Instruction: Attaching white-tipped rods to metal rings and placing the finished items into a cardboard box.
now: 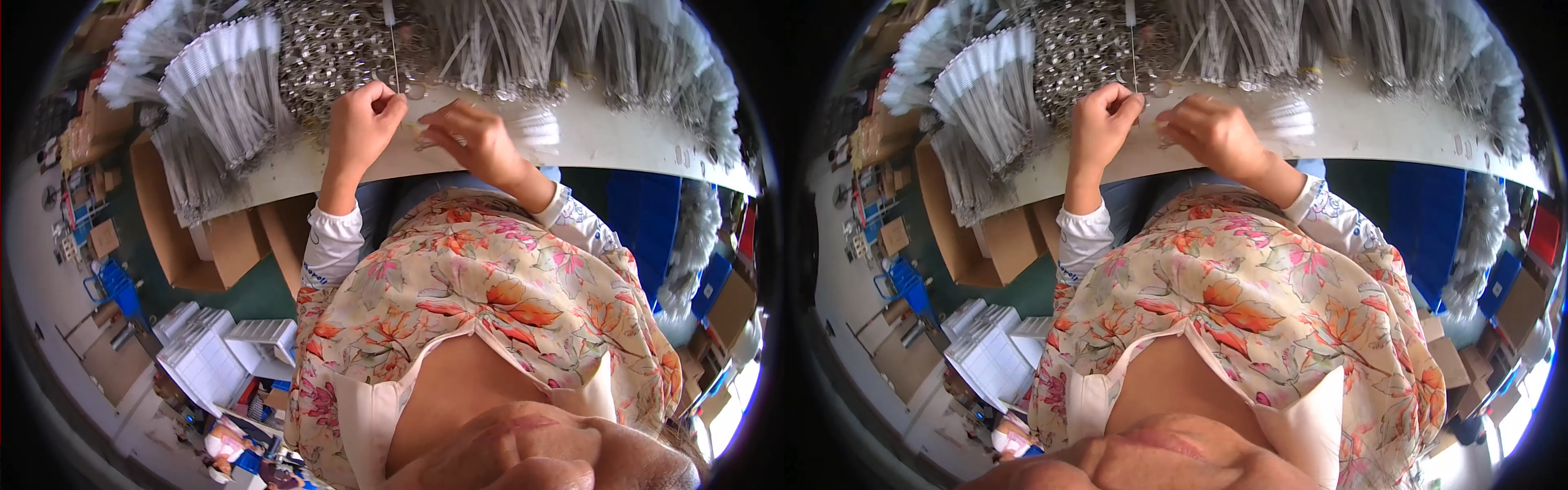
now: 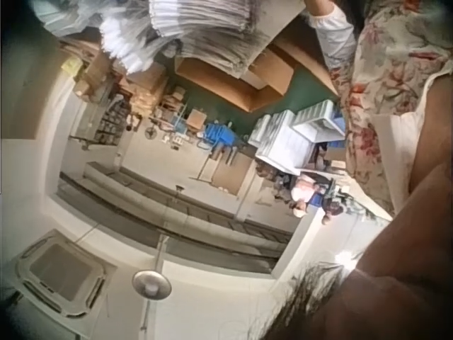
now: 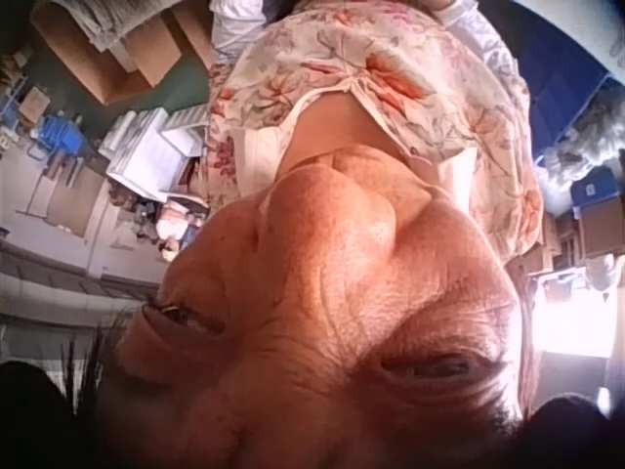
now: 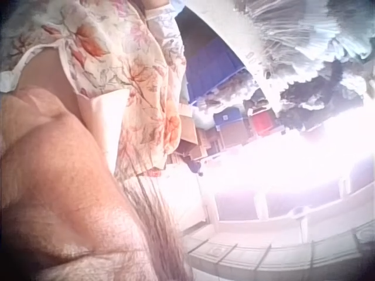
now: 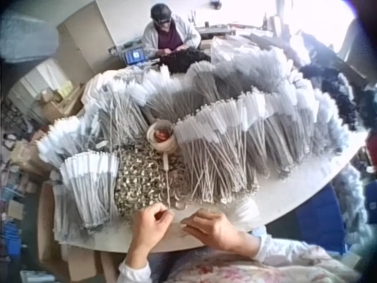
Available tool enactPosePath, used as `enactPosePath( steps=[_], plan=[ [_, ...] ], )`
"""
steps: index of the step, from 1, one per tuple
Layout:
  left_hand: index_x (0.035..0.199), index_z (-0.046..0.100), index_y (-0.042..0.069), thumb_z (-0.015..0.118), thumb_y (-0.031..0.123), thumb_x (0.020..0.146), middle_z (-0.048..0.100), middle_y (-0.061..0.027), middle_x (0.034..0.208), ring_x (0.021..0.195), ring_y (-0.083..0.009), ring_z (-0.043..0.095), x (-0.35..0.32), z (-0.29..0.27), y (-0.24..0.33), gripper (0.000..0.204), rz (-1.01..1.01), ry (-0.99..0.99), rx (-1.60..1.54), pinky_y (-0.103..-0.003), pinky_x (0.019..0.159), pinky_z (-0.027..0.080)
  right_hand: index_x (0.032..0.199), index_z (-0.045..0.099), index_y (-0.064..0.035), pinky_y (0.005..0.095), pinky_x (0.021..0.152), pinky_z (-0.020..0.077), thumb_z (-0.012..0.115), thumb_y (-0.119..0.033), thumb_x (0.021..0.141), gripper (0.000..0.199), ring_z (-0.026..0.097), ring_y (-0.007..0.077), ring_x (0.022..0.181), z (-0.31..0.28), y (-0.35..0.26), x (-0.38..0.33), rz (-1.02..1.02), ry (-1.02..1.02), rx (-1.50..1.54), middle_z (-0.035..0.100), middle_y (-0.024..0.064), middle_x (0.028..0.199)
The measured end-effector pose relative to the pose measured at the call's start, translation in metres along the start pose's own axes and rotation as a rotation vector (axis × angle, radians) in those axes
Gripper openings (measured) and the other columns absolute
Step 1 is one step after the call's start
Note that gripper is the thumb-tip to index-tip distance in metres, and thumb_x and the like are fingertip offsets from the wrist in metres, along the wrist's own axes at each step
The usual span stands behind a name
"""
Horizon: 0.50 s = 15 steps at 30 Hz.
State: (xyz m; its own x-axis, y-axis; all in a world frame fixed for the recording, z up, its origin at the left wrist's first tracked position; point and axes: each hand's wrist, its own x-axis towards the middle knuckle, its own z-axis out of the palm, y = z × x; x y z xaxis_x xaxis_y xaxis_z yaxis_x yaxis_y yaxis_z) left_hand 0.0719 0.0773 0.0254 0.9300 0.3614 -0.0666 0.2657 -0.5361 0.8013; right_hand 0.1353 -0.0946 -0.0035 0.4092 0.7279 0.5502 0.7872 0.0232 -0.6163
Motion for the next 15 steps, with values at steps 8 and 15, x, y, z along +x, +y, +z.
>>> enactPosePath(
  steps=[8,15],
  plan=[
    [0.08,0.061,-0.001,0.064,0.008,0.081,0.059,-0.0014,0.065,0.06,-0.0072,0.055,-0.043,-0.024,0.029,0.009,0.221,-0.192,-0.167,-0.022,0.055,0.045,0.089,0.061,-0.002,0.0192,0.043,0.0256,0.053,-0.035,0.091,0.034,0.033,0.0029,0.05,-0.02,-0.016,0.064,0.869,-0.12,0.91,0.039,-0.0066,0.058],
    [0.082,0.064,0.007,0.065,0.023,0.076,0.063,-0.0069,0.08,0.075,-0.0259,0.061,0.022,-0.134,-0.035,0.017,0.093,0.545,0.931,-0.037,0.066,0.049,0.068,0.046,-0.0068,0.0203,0.044,0.023,0.047,-0.03,0.095,0.036,0.028,0.0032,0.05,-0.036,-0.024,0.057,0.821,-0.037,0.945,0.035,-0.0062,0.058]
  ],
)
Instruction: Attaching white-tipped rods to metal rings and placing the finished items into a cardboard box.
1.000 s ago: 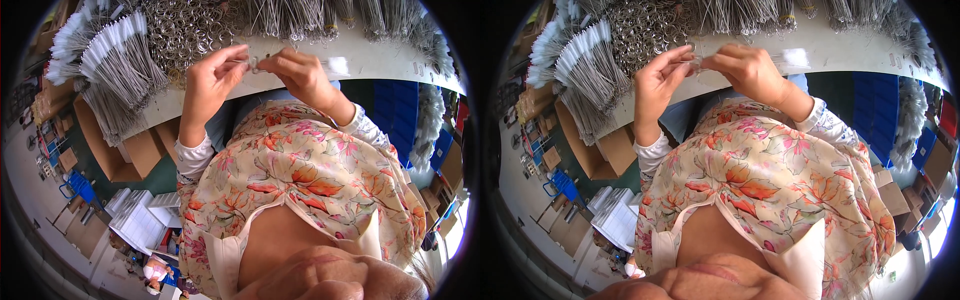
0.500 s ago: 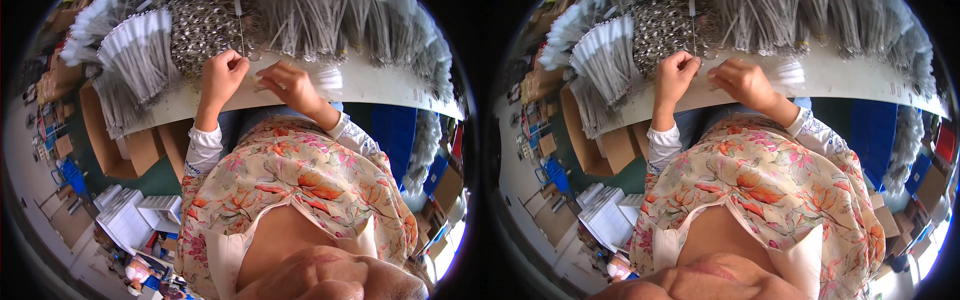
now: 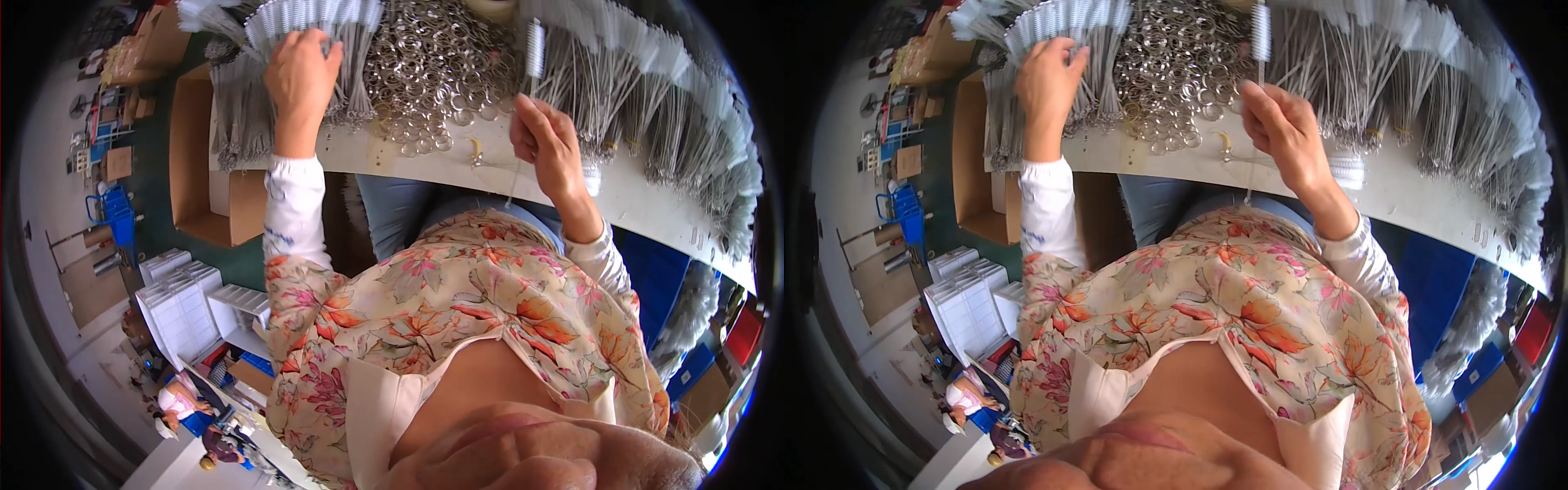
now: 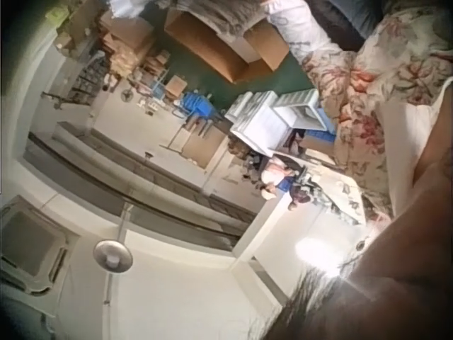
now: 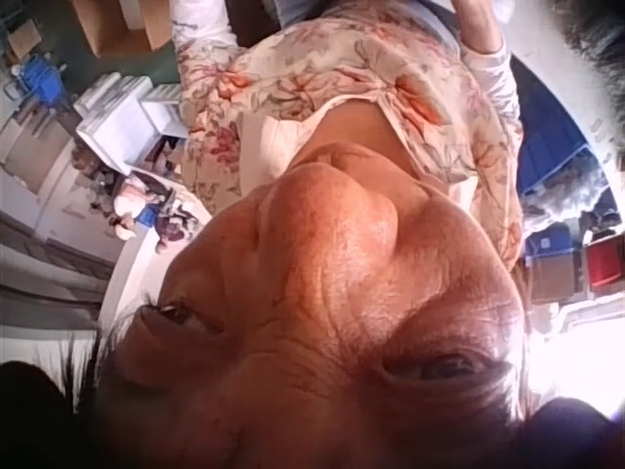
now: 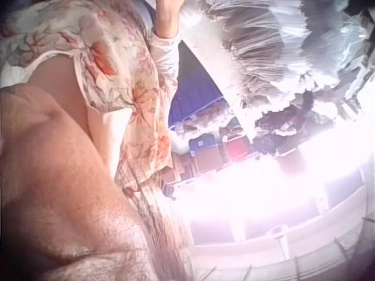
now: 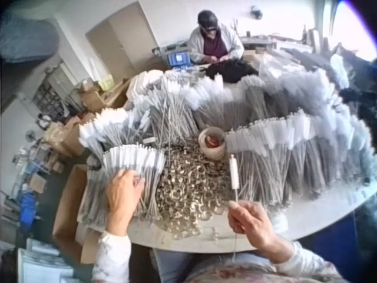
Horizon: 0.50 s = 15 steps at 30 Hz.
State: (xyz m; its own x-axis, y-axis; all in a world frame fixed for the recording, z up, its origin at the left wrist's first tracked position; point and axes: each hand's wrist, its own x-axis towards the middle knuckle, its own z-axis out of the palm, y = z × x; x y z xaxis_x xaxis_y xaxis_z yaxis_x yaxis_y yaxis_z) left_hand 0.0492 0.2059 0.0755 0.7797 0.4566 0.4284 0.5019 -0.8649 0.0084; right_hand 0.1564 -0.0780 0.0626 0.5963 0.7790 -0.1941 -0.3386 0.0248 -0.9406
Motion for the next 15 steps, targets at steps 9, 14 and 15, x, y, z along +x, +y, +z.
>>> enactPosePath(
  steps=[9,14,15],
  plan=[
    [0.099,0.058,0.006,0.055,0.016,0.089,0.065,-0.0145,0.092,0.087,-0.0264,0.063,0.025,0.009,0.003,0.014,-0.059,0.01,-0.199,-0.039,0.075,0.048,0.071,0.044,-0.0065,0.0205,0.045,0.0261,0.043,-0.028,0.096,0.033,0.031,0.0063,0.051,-0.043,0.012,-0.015,-0.074,0.061,0.151,0.037,-0.0019,0.063],
    [0.096,0.056,0.004,0.057,0.018,0.088,0.059,-0.0063,0.075,0.063,-0.0118,0.057,0.039,-0.042,-0.018,0.016,-0.437,0.562,-1.225,-0.025,0.05,0.049,0.079,0.05,-0.0015,0.0234,0.051,0.0379,0.042,-0.024,0.096,0.029,0.045,0.0109,0.058,-0.058,-0.021,-0.024,-0.247,0.169,0.087,0.048,0.004,0.072],
    [0.088,0.061,0.005,0.062,0.028,0.084,0.06,-0.005,0.076,0.061,-0.0099,0.054,0.035,-0.04,-0.043,0.023,-0.514,0.565,-1.121,-0.021,0.051,0.045,0.081,0.051,-0.0004,0.023,0.05,0.0376,0.042,-0.023,0.095,0.028,0.045,0.0101,0.058,-0.066,-0.032,-0.033,-0.279,0.264,0.081,0.05,0.0047,0.073]
  ],
)
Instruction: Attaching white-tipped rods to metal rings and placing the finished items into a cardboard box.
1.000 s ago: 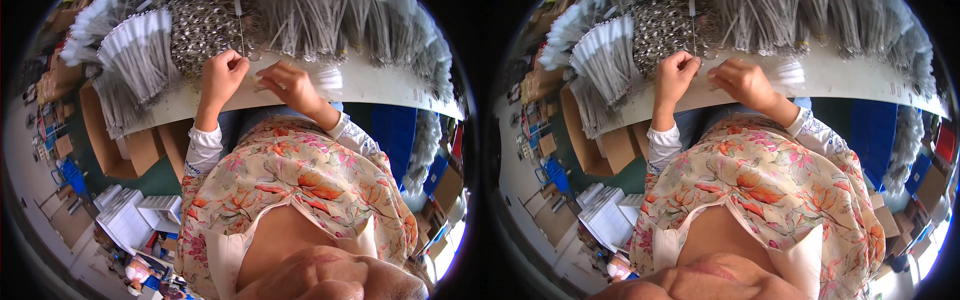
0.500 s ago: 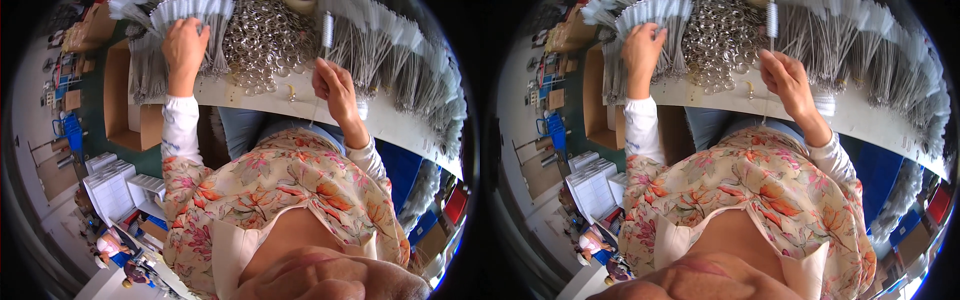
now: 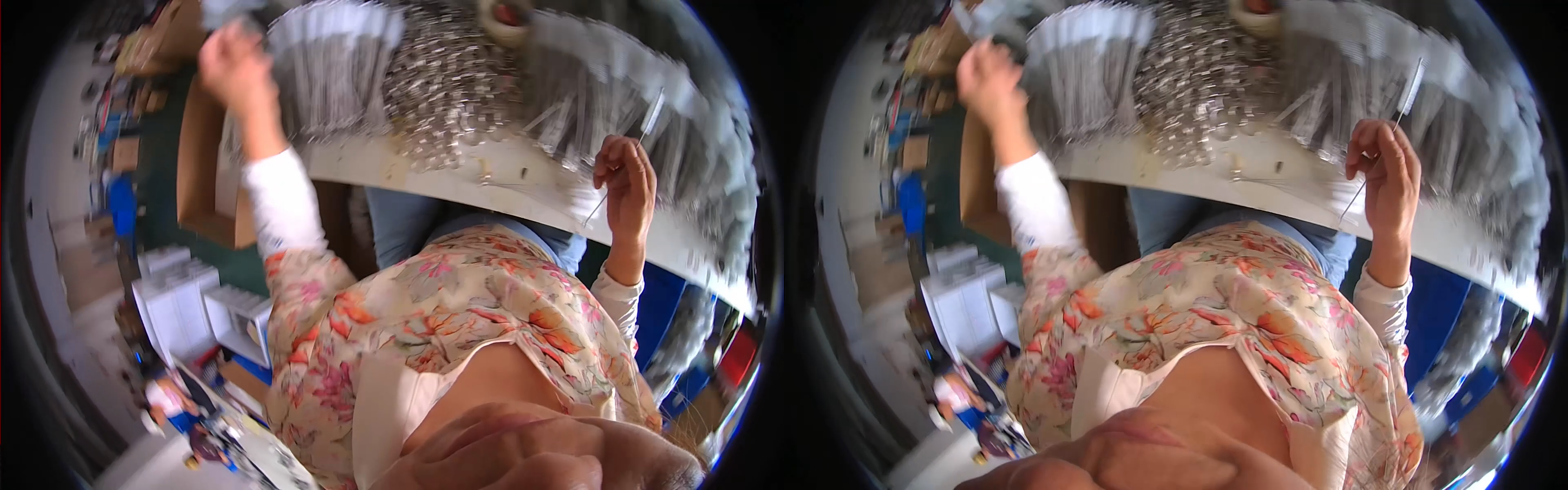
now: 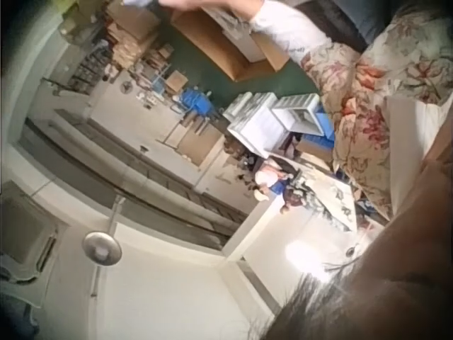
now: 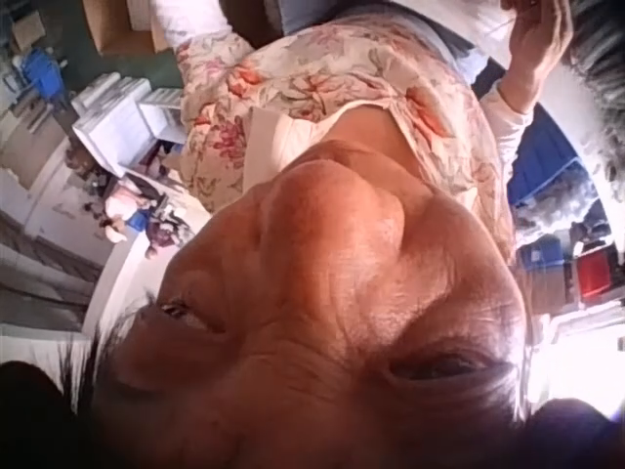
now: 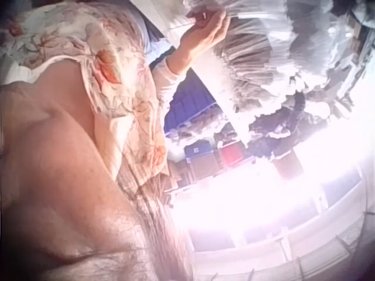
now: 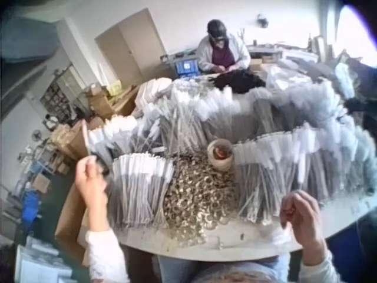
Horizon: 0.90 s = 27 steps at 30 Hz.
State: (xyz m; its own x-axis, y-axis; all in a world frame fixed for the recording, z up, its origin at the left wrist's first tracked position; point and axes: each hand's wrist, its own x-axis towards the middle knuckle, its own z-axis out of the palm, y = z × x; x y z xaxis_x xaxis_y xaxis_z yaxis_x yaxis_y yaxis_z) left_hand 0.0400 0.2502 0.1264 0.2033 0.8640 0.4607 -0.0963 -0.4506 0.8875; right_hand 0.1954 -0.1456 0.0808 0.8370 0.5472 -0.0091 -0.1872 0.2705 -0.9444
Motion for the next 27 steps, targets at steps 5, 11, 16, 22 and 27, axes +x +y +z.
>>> enactPosePath(
  steps=[5,11,16,22,27],
  plan=[
    [0.094,0.066,0.002,0.062,0.037,0.079,0.065,-0.0209,0.087,0.084,-0.0369,0.062,0.038,-0.157,-0.155,0.038,-0.087,-0.727,1.22,-0.042,0.073,0.047,0.098,0.063,-0.0029,0.0177,0.048,0.0247,0.051,-0.023,0.092,0.024,0.033,0.0017,0.055,-0.082,-0.03,0.01,-0.164,0.377,-0.303,0.045,-0.0056,0.067],
    [0.09,0.062,-0.007,0.059,0.017,0.08,0.061,-0.0118,0.07,0.058,-0.0197,0.051,0.021,-0.15,-0.171,0.026,-0.373,-0.55,0.988,-0.036,0.058,0.043,0.096,0.067,-0.0067,0.0203,0.05,0.0324,0.057,-0.023,0.088,0.02,0.039,0.0037,0.056,-0.163,-0.052,0.028,-0.412,0.615,-0.956,0.05,-0.005,0.065],
    [0.09,0.064,-0.005,0.058,0.016,0.08,0.061,-0.0097,0.071,0.056,-0.018,0.049,0.028,-0.155,-0.157,0.024,-0.434,-0.447,0.898,-0.032,0.058,0.043,0.092,0.068,-0.0118,0.0296,0.057,0.0465,0.064,-0.026,0.081,0.018,0.057,0.0174,0.058,-0.164,-0.055,0.048,-0.504,0.571,-1.499,0.061,0.0033,0.074],
    [0.08,0.066,-0.001,0.056,0.019,0.077,0.066,-0.0133,0.074,0.068,-0.026,0.062,0.031,-0.133,-0.129,0.023,-0.075,-0.524,1.167,-0.035,0.065,0.047,0.084,0.068,-0.0131,0.0374,0.067,0.0513,0.058,-0.023,0.077,0.016,0.064,0.0273,0.075,-0.16,-0.044,0.071,-0.274,0.595,-1.668,0.065,0.0067,0.09],
    [0.088,0.066,0.002,0.051,0.018,0.081,0.067,-0.0119,0.075,0.072,-0.0219,0.063,0.053,-0.137,-0.132,0.022,-0.01,-0.334,0.926,-0.032,0.067,0.047,0.074,0.065,-0.0068,0.0365,0.064,0.05,0.058,-0.023,0.072,0.018,0.062,0.0289,0.066,-0.164,-0.067,0.069,-0.37,0.6,-1.491,0.062,0.0135,0.069]
  ],
)
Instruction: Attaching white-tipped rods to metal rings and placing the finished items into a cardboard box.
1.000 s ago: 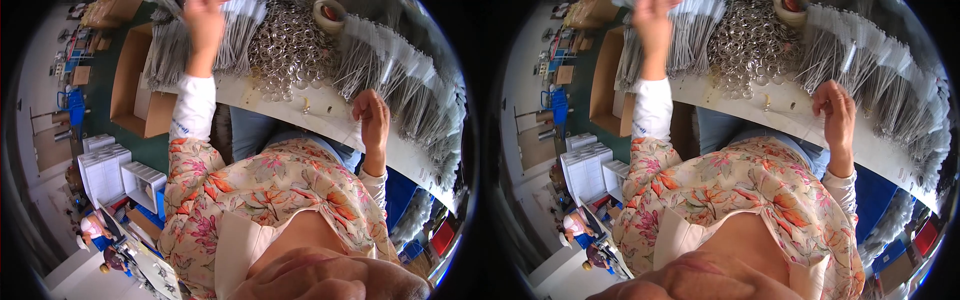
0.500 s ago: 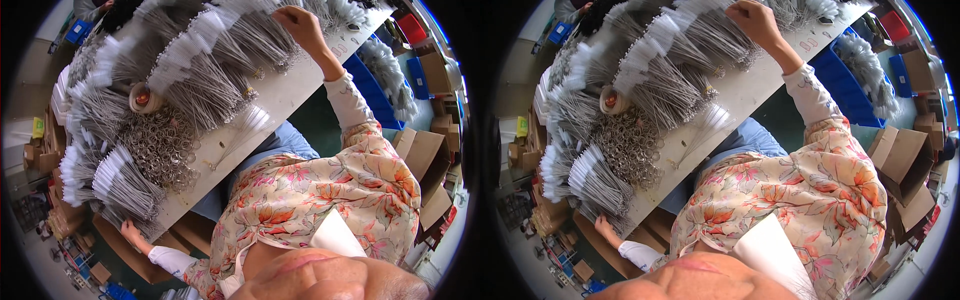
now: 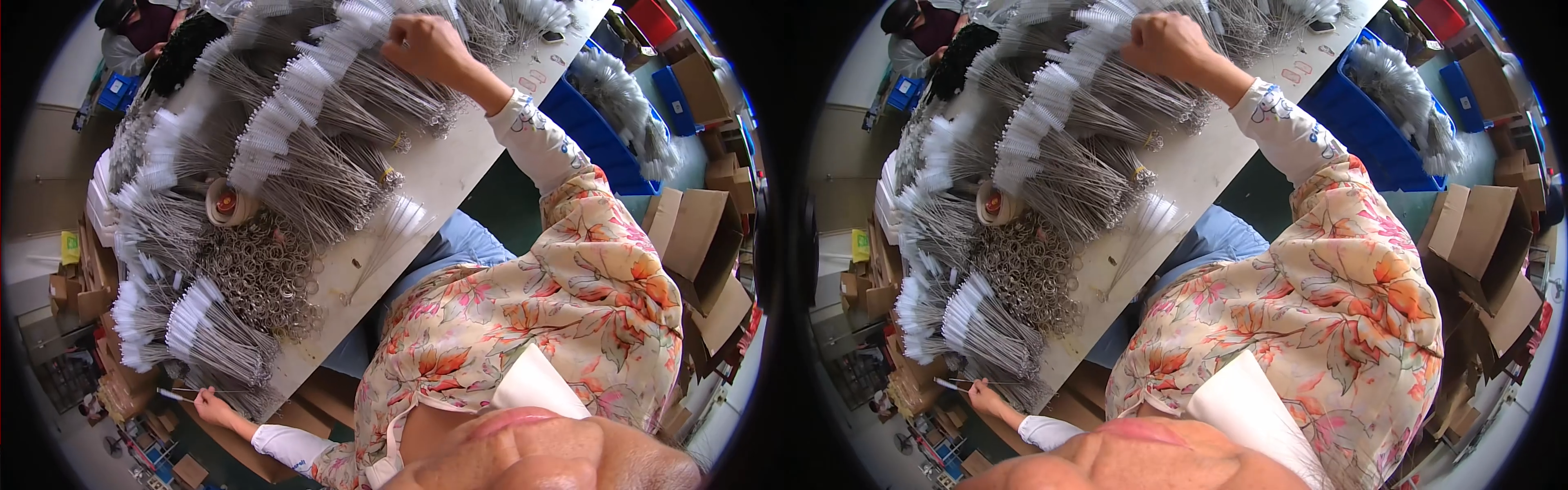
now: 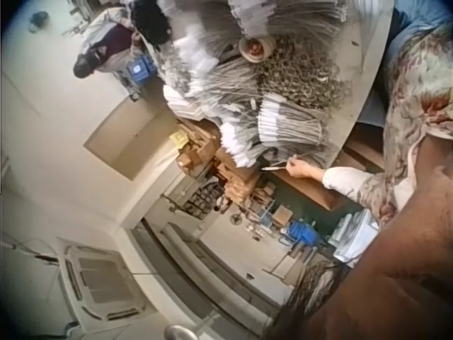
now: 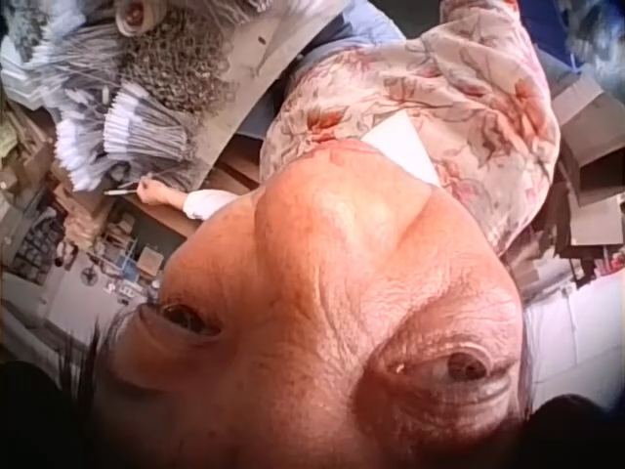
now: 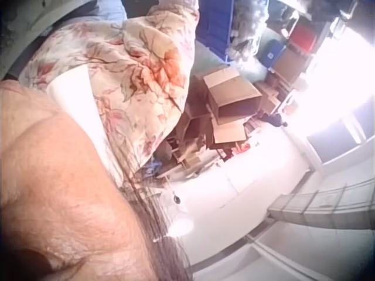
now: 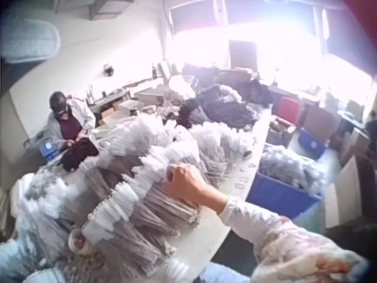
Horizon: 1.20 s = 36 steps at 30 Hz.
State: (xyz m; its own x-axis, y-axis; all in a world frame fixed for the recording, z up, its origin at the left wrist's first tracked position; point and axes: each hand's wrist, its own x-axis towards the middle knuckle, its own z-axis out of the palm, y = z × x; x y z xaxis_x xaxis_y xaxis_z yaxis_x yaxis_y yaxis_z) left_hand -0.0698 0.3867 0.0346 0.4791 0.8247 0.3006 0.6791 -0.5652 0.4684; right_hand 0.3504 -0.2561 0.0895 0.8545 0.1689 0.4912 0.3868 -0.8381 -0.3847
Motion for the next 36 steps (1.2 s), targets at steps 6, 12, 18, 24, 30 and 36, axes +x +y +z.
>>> enactPosePath(
  steps=[6,12,18,24,30,36],
  plan=[
    [0.11,0.062,0.011,0.053,0.023,0.088,0.053,0.0019,0.083,0.057,-0.0072,0.04,-0.003,-0.017,0.008,0.026,-0.267,-0.024,-0.301,-0.024,0.048,0.03,0.084,0.058,-0.006,0.0238,0.04,0.0342,0.043,-0.017,0.085,0.019,0.041,0.0083,0.045,-0.057,0.082,0.033,0.237,0.192,0.831,0.046,0.0,0.058],
    [0.108,0.064,0.013,0.052,0.026,0.091,0.041,0.0062,0.073,0.054,-0.0023,0.031,-0.047,-0.01,0.095,0.025,-0.283,0.048,-0.503,-0.018,0.044,0.021,0.082,0.064,-0.0037,0.0377,0.057,0.0443,0.072,-0.028,0.068,0.029,0.055,0.0179,0.063,-0.019,0.281,0.054,0.414,0.812,-0.166,0.059,0.0084,0.067],
    [0.107,0.063,0.004,0.052,0.028,0.092,0.038,0.0062,0.071,0.053,-0.0009,0.028,-0.073,-0.026,0.111,0.03,-0.258,0.017,-0.649,-0.017,0.043,0.019,0.082,0.068,-0.0053,0.0342,0.063,0.0473,0.075,-0.025,0.065,0.027,0.057,0.0187,0.067,-0.036,0.251,0.058,0.364,0.367,0.176,0.061,0.0072,0.071],
    [0.107,0.058,-0.008,0.047,0.019,0.094,0.042,0.0006,0.071,0.057,-0.0074,0.033,-0.106,-0.06,0.166,0.032,-0.068,0.04,-1.034,-0.019,0.048,0.026,0.083,0.063,-0.0042,0.0249,0.055,0.0399,0.057,-0.013,0.084,0.011,0.048,0.0099,0.059,-0.079,0.115,0.096,0.025,0.551,0.265,0.053,-0.0026,0.063],
    [0.117,0.052,-0.005,0.047,0.012,0.093,0.051,0.0004,0.069,0.05,-0.0021,0.039,-0.183,-0.007,0.304,0.031,0.281,-0.258,-1.066,-0.016,0.042,0.03,0.095,0.058,-0.0007,0.042,0.081,0.0483,0.052,-0.017,0.086,0.019,0.056,0.0242,0.096,-0.031,-0.117,-0.013,-0.378,-0.414,1.569,0.057,0.0142,0.1],
    [0.095,0.056,-0.001,0.053,0.0,0.087,0.057,-0.0042,0.081,0.068,-0.0119,0.054,-0.185,0.058,0.345,0.009,0.753,-0.112,-0.878,-0.027,0.059,0.045,0.111,0.057,-0.0067,0.0347,0.093,0.039,0.055,-0.013,0.089,0.023,0.045,0.0204,0.114,0.0,-0.23,-0.106,-0.308,-0.652,1.399,0.054,0.0103,0.114]
  ],
)
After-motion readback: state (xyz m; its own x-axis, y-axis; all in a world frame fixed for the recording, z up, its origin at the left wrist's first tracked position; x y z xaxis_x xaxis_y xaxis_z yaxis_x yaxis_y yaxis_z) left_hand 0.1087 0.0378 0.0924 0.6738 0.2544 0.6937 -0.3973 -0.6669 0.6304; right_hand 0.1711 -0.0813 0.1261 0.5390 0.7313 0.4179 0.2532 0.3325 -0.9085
